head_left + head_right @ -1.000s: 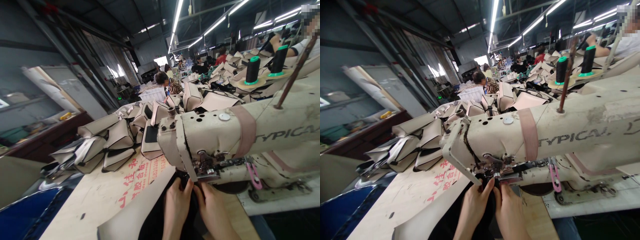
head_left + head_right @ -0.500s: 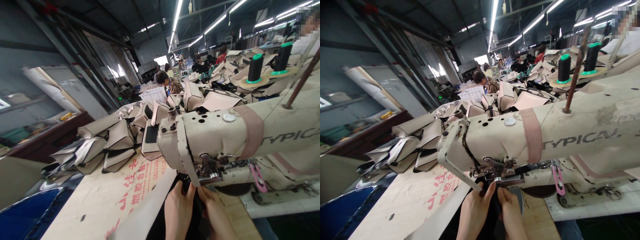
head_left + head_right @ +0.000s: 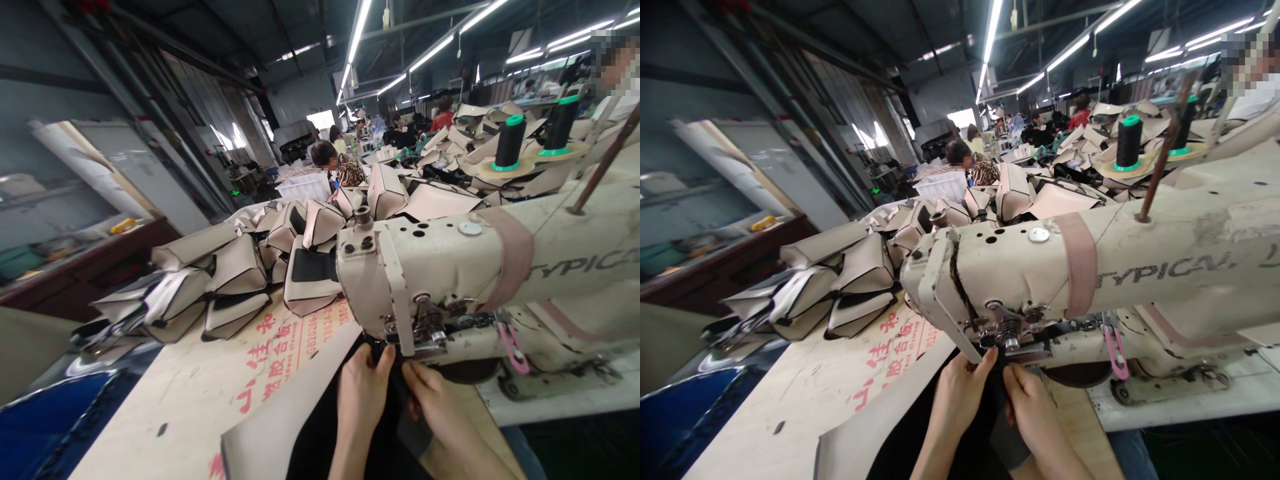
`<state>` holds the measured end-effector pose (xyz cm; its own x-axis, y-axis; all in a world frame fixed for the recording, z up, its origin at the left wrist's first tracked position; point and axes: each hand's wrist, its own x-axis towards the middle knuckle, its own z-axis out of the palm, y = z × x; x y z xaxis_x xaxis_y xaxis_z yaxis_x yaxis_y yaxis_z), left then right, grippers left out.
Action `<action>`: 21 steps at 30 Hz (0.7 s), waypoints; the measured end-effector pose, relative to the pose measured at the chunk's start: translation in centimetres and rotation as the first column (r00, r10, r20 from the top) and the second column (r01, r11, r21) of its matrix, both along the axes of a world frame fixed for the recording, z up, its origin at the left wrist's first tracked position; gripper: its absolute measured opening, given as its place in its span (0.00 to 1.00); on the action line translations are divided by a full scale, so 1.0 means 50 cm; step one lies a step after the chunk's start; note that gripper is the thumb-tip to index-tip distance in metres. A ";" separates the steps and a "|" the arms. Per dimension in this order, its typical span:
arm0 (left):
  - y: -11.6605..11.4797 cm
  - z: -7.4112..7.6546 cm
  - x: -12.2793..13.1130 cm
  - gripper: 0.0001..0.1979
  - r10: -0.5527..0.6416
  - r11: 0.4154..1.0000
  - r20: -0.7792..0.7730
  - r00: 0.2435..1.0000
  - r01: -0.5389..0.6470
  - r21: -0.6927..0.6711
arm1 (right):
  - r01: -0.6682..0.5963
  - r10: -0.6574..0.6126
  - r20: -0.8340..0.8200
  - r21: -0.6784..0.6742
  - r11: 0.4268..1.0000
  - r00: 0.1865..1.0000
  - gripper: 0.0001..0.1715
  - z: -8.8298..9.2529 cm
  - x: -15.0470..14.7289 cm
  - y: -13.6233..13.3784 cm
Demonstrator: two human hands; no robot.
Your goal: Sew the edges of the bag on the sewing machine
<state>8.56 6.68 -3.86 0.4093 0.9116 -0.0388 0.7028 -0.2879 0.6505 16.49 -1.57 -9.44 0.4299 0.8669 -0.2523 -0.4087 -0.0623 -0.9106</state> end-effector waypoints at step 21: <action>-0.004 -0.010 -0.004 0.19 -0.004 0.999 -0.050 0.999 0.007 0.046 | 0.107 -0.096 0.179 -0.049 0.993 0.979 0.23 -0.021 0.000 0.031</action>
<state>8.38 6.49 -4.37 0.4131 0.9105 -0.0169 0.7325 -0.3212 0.6003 16.46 -0.01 -10.47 0.5572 0.8026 -0.2130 -0.2491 -0.0831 -0.9649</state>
